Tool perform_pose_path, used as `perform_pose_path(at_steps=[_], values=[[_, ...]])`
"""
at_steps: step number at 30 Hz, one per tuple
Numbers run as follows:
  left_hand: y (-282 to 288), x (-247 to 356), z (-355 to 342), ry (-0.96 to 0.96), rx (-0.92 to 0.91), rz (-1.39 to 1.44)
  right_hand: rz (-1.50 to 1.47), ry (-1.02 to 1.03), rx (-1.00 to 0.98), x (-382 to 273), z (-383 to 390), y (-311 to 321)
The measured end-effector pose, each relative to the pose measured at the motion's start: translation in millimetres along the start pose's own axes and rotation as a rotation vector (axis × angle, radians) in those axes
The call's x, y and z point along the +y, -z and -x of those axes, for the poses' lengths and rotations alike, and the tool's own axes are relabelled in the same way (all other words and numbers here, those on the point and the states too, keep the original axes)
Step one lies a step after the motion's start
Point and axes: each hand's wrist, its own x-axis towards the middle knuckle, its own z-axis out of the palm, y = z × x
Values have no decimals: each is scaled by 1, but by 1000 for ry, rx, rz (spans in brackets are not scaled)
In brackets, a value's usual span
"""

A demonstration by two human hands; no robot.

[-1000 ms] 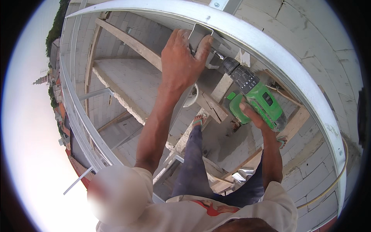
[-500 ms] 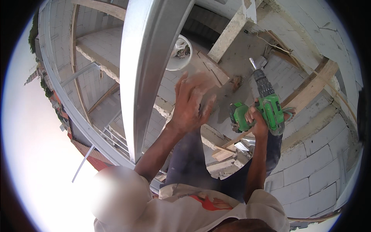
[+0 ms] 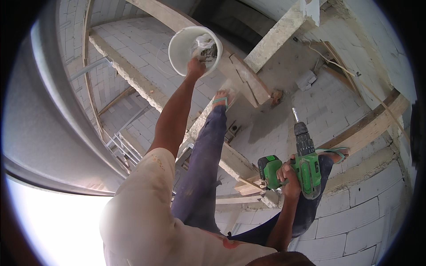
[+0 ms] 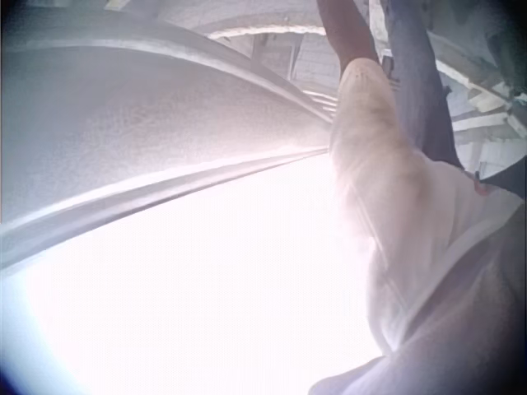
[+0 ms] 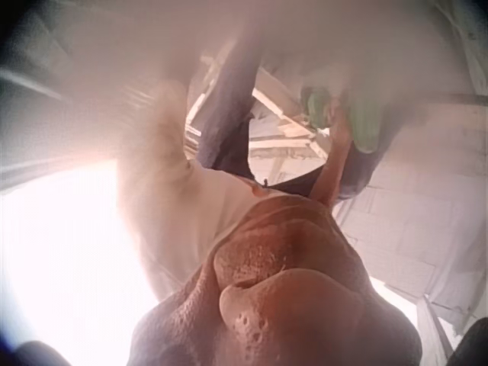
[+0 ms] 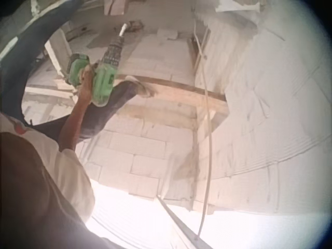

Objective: The person positions and secures white metal frame pieces onto a wooden support structure on a rooftop. They use a cordless drill to fasten the pieces with screws, handling the frame and tools by hand.

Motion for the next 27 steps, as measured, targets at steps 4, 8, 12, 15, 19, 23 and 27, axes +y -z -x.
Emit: perform_pose_path(at_steps=[4, 8, 12, 15, 19, 23, 27], values=[[-30, -46, -50, -88, 47, -41, 14, 11, -3, 5, 0, 11], [-41, -46, -75, -172, 10, -145, -29, -19, 42, 16, 2, 20], [-40, -31, -72, -256, 9, -162, -28, -39, 42, 24, 1, 25], [-30, -15, -69, -296, -40, -255, 8, -29, 37, 26, 0, 23], [-29, -26, -70, -268, -130, -447, 54, -18, 39, 29, -3, 23], [-33, -26, -68, -286, -89, -403, 64, -28, 69, 33, -7, 20], [-34, -17, -73, -256, -147, -400, 71, -27, 68, 33, -10, 20]])
